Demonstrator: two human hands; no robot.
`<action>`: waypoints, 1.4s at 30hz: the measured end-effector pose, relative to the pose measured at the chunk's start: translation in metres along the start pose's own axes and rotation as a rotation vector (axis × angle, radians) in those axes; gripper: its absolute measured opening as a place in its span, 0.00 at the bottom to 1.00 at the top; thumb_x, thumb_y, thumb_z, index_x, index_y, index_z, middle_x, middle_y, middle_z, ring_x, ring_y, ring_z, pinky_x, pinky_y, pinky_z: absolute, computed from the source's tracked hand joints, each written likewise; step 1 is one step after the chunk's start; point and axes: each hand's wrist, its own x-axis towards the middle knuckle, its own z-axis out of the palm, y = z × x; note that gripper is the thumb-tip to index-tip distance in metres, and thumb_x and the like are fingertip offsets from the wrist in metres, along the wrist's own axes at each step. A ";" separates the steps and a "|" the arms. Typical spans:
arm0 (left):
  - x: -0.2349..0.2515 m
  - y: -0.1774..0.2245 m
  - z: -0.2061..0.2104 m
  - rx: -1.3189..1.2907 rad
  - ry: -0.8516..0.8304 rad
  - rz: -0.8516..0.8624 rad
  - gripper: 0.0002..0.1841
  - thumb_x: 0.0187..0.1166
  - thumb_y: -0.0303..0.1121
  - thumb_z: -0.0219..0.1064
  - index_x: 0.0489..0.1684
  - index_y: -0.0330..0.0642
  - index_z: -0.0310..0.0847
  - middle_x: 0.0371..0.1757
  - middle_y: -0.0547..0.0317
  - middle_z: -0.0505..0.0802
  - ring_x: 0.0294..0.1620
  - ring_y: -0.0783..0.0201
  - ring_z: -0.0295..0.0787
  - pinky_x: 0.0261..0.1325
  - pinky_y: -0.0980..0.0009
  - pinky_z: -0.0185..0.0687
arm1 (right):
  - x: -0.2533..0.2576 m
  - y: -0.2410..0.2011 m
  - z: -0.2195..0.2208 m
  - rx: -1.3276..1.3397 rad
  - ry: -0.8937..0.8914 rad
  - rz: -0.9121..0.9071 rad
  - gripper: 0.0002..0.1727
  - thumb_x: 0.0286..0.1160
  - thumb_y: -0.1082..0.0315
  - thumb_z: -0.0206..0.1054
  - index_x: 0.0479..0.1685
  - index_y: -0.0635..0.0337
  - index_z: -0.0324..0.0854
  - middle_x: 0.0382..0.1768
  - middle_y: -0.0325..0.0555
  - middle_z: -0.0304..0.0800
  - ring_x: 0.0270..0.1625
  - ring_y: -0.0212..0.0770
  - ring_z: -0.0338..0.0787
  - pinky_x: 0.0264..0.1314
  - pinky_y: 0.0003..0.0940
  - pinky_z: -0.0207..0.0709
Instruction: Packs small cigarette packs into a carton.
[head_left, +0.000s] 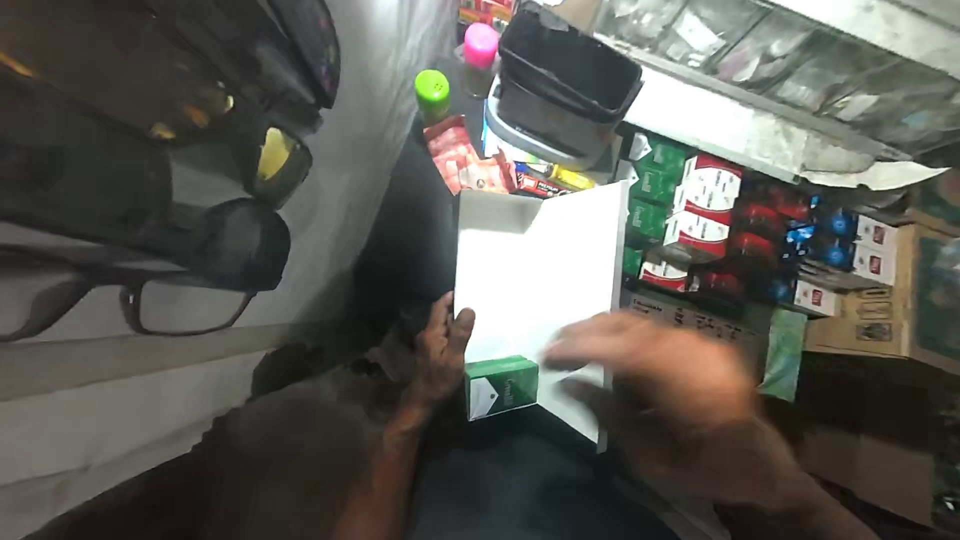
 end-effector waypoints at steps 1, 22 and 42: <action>0.001 -0.001 0.000 -0.001 -0.008 0.013 0.30 0.90 0.49 0.52 0.74 0.30 0.72 0.42 0.62 0.91 0.42 0.82 0.87 0.52 0.79 0.85 | 0.004 -0.005 0.023 -0.053 -0.143 -0.005 0.12 0.85 0.69 0.64 0.57 0.64 0.87 0.51 0.51 0.94 0.55 0.42 0.94 0.58 0.34 0.89; -0.012 -0.023 -0.006 -0.149 0.130 0.113 0.31 0.90 0.44 0.54 0.69 0.15 0.68 0.52 0.54 0.91 0.49 0.84 0.88 0.57 0.83 0.86 | 0.004 0.047 0.100 -0.079 -0.814 0.316 0.21 0.73 0.66 0.72 0.62 0.68 0.81 0.65 0.67 0.80 0.68 0.69 0.79 0.65 0.63 0.73; -0.038 -0.021 -0.030 0.030 0.308 -0.012 0.29 0.91 0.37 0.48 0.74 0.12 0.60 0.62 0.44 0.84 0.58 0.95 0.78 0.64 0.94 0.72 | -0.054 0.115 -0.052 -0.170 -0.329 0.623 0.24 0.70 0.69 0.77 0.68 0.59 0.85 0.59 0.55 0.90 0.62 0.51 0.89 0.68 0.53 0.80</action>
